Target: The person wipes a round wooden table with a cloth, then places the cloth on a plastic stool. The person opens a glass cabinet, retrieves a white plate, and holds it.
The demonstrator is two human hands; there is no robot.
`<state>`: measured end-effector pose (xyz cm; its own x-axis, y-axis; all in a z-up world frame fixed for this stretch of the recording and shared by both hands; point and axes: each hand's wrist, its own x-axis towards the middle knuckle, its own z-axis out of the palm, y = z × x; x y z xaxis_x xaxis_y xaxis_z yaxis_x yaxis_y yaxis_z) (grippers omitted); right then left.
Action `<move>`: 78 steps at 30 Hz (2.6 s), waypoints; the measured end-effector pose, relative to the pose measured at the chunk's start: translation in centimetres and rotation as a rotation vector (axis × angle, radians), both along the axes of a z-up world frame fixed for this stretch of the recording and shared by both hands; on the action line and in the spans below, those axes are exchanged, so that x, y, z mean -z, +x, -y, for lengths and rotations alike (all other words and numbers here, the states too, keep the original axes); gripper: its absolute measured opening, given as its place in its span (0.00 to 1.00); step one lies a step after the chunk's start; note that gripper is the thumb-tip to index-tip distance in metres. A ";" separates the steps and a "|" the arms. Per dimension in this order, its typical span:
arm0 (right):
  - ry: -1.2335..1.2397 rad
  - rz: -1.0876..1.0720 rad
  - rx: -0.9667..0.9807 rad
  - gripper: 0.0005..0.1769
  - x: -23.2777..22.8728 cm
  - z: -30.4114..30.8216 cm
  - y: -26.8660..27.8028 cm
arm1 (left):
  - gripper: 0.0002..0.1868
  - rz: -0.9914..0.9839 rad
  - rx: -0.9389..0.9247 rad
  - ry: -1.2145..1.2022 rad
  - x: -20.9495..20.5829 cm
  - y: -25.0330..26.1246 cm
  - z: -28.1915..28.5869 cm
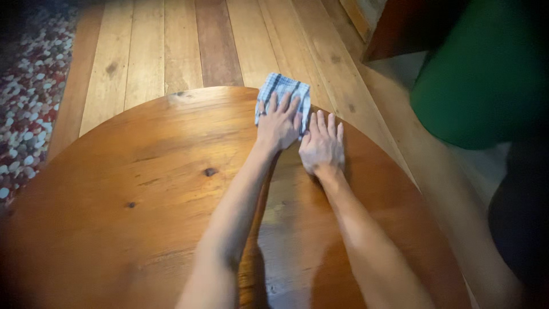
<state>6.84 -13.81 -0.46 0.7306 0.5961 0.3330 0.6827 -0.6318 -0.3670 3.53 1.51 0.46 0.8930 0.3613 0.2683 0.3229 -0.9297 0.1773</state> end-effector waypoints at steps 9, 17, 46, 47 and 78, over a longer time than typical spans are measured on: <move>-0.016 -0.011 0.008 0.33 -0.4 -0.1 -0.3 | 0.32 -0.014 -0.230 -0.033 -1.2 -5.7 -7.5; -0.149 -0.063 0.029 0.33 -0.3 -1.6 -0.2 | 0.32 -0.039 -0.066 0.050 -1.3 -12.7 -2.6; -0.061 -0.083 -0.062 0.41 -1.6 -11.2 -8.2 | 0.32 -0.130 -0.053 -0.070 -0.6 -6.8 -11.6; -0.044 -0.084 -0.070 0.41 -1.5 -11.3 -8.3 | 0.32 -0.106 -0.094 -0.052 -0.8 -7.4 -12.0; 0.039 0.043 -0.076 0.34 -0.1 -11.4 -7.9 | 0.33 -0.057 -0.201 0.041 -1.2 -17.9 -13.3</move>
<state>-1.04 -2.38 -0.36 0.6685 0.6348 0.3875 0.7437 -0.5637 -0.3595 -14.38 14.85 1.66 0.8183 0.5236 0.2371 0.5111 -0.8516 0.1167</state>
